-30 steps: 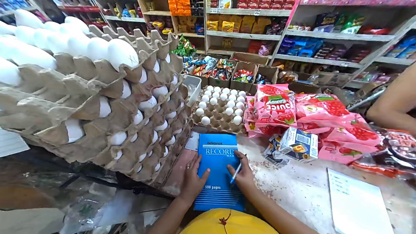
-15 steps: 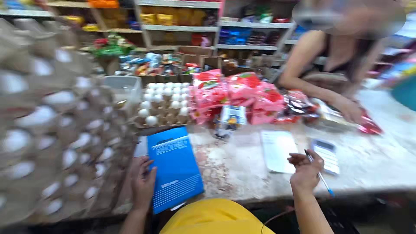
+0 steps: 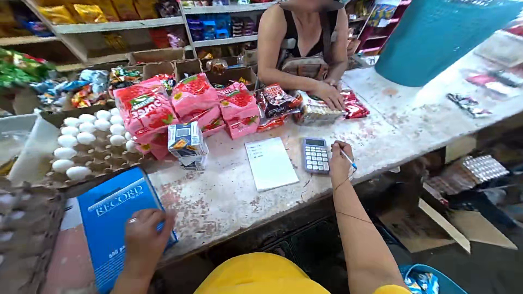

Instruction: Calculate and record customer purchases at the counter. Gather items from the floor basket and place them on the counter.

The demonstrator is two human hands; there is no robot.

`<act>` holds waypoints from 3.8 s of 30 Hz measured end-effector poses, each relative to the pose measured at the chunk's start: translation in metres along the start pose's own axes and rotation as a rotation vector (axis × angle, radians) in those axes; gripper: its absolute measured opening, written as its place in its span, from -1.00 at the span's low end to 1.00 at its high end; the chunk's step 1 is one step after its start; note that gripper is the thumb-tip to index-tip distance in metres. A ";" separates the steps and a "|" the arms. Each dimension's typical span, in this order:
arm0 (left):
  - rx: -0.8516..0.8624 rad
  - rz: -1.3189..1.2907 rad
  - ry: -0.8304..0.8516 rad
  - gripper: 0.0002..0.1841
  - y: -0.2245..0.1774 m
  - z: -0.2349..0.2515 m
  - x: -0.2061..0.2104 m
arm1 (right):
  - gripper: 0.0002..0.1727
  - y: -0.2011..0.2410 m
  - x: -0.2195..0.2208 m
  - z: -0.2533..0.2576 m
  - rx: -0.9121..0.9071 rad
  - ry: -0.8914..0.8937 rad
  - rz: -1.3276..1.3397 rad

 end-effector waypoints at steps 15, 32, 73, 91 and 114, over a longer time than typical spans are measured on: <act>-0.080 -0.005 0.258 -0.25 -0.051 0.020 0.154 | -0.69 -0.041 0.003 0.016 0.061 0.142 0.011; 0.007 -0.077 0.264 -0.28 -0.053 0.016 0.154 | -0.67 -0.031 0.006 0.013 0.021 0.065 -0.194; 0.438 -0.171 0.838 -0.11 -0.115 0.123 0.241 | -0.79 0.078 0.166 -0.024 0.089 0.584 0.199; 0.481 -0.149 0.726 0.03 -0.105 0.111 0.253 | -0.62 0.062 0.185 -0.036 0.005 0.569 -0.090; 0.467 -0.063 0.750 0.02 -0.109 0.102 0.244 | -0.66 0.062 0.185 -0.034 -0.063 0.483 -0.041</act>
Point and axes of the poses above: each hand's wrist, its own z-axis towards the middle knuckle, its own x-axis out of the palm, y = z × x, the point moved 7 cm from there along z, towards the middle knuckle, and after that the axes turned 9 degrees about -z, right-handed, at the moved point
